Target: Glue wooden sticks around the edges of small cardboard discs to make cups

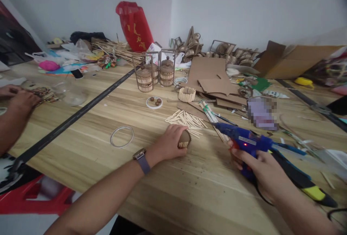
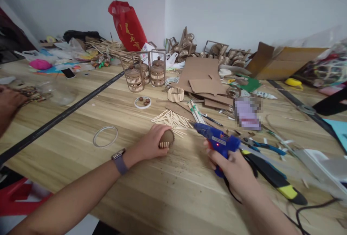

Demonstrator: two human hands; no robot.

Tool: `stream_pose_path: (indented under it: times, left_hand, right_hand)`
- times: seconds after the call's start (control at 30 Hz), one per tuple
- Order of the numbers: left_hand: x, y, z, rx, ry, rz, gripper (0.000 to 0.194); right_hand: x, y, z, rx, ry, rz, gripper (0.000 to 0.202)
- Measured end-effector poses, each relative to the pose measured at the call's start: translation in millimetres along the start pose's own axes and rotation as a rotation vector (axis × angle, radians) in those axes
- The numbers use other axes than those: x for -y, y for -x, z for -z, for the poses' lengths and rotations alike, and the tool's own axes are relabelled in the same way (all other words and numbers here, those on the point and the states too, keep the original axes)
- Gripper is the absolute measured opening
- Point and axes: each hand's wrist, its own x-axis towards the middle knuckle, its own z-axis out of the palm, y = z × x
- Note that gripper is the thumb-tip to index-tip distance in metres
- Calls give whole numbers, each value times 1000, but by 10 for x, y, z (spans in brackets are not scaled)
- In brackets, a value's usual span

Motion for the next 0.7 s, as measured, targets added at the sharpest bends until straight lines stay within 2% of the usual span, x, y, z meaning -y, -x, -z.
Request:
stream_pose_path:
  times: [0.1, 0.2, 0.3, 0.43, 0.57, 0.7]
  left_hand:
    - [3, 0, -2, 1, -7, -10, 67]
    - [9, 2, -5, -5, -6, -24, 68]
    - [21, 2, -8, -1, -3, -38, 69]
    - [38, 1, -10, 22, -5, -31, 71]
    - [37, 5, -3, 33, 1, -38, 71]
    - [34, 8, 2, 27, -2, -52, 70]
  right_hand:
    - [-169, -62, -120, 118, -148, -65, 43]
    - [-298, -46, -128, 213, -72, -67, 44]
    - [-323, -6, -91, 226, 126, -48, 47]
    - [-267, 16, -84, 227, 345, 92, 50]
    - [-278, 13, -116, 260, 410, 196, 51]
    - [-336, 7, -142, 303, 419, 211, 50]
